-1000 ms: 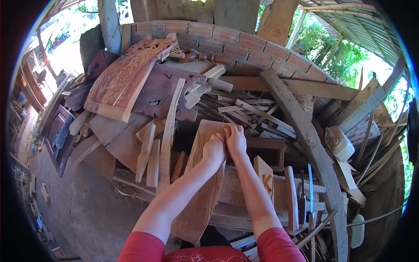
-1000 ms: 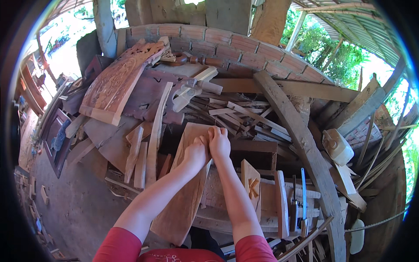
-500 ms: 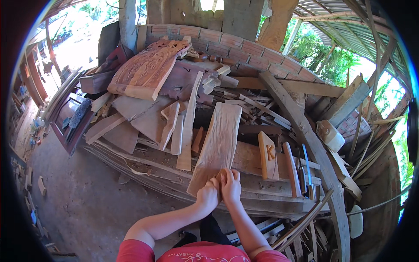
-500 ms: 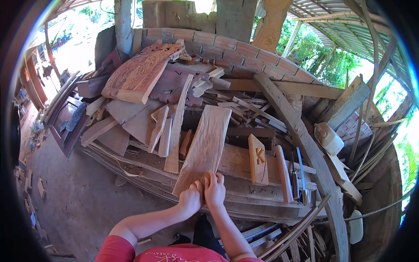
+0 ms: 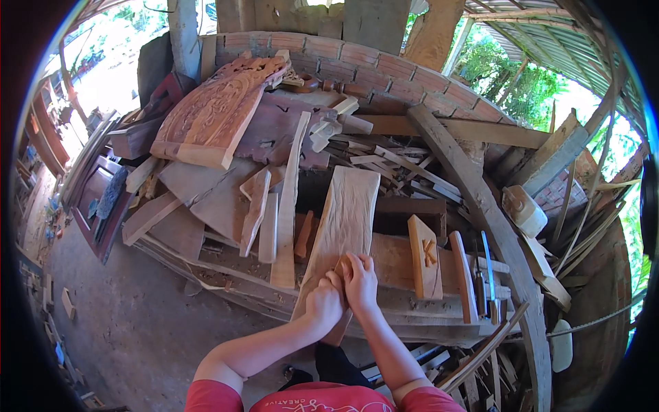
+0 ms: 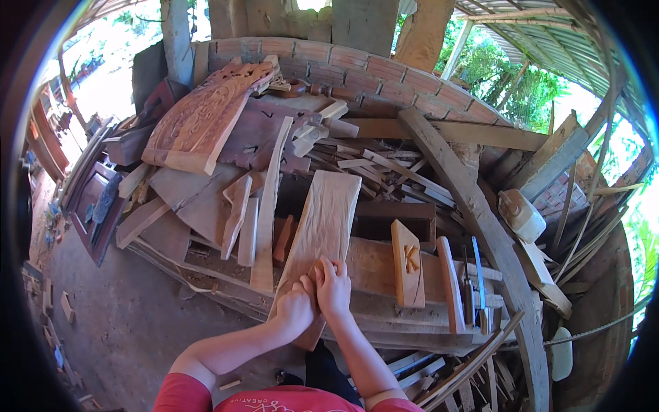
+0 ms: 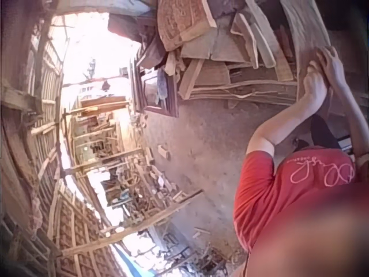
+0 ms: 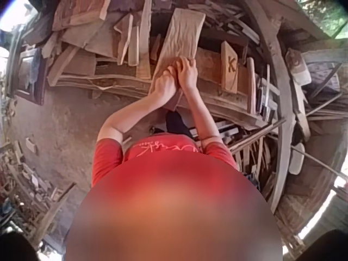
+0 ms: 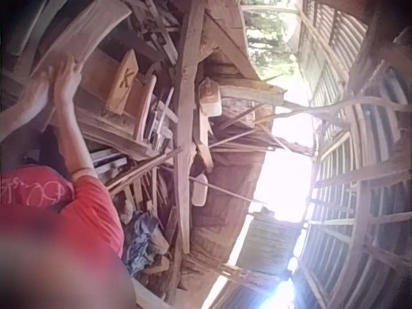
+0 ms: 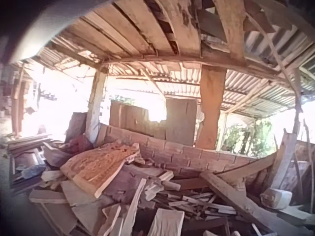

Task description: The person carves and shapes a wooden block using a chisel and mallet.

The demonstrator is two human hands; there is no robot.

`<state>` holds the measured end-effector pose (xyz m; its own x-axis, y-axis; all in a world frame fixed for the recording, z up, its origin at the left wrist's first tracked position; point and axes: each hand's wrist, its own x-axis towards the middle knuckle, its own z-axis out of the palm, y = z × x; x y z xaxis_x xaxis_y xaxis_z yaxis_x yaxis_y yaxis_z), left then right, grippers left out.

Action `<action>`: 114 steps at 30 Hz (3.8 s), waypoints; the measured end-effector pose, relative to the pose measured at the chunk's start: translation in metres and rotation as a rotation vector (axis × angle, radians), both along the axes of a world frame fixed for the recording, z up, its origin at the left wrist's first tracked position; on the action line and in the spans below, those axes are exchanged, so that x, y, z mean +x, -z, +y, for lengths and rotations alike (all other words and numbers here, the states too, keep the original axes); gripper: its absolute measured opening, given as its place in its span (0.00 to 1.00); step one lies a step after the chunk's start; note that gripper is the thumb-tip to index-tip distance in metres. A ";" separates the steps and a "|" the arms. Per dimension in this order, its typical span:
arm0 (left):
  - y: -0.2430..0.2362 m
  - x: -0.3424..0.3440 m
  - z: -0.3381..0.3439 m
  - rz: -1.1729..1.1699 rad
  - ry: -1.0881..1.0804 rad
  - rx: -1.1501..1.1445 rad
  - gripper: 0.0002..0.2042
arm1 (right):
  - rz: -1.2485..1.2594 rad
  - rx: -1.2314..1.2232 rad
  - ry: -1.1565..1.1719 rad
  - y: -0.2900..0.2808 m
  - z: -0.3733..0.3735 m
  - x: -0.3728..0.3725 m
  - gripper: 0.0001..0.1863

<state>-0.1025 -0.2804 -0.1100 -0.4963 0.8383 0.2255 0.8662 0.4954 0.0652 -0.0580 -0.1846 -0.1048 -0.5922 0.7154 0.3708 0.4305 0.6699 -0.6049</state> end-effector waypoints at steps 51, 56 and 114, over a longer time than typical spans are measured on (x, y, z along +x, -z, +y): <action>-0.006 -0.027 -0.020 -0.196 -0.059 -0.040 0.29 | -0.042 0.006 -0.100 0.001 -0.011 -0.031 0.13; -0.022 -0.095 0.079 -0.158 -0.074 -0.025 0.29 | -0.023 0.016 -0.086 0.001 0.088 -0.105 0.12; -0.020 -0.149 0.218 -0.041 -0.059 0.117 0.18 | 0.025 0.099 -0.013 -0.003 0.222 -0.159 0.11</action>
<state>-0.2513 -0.0629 -0.0900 -0.5545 0.7767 0.2988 0.8315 0.5319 0.1602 -0.2168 0.0371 -0.1014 -0.5906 0.6670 0.4542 0.4070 0.7322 -0.5461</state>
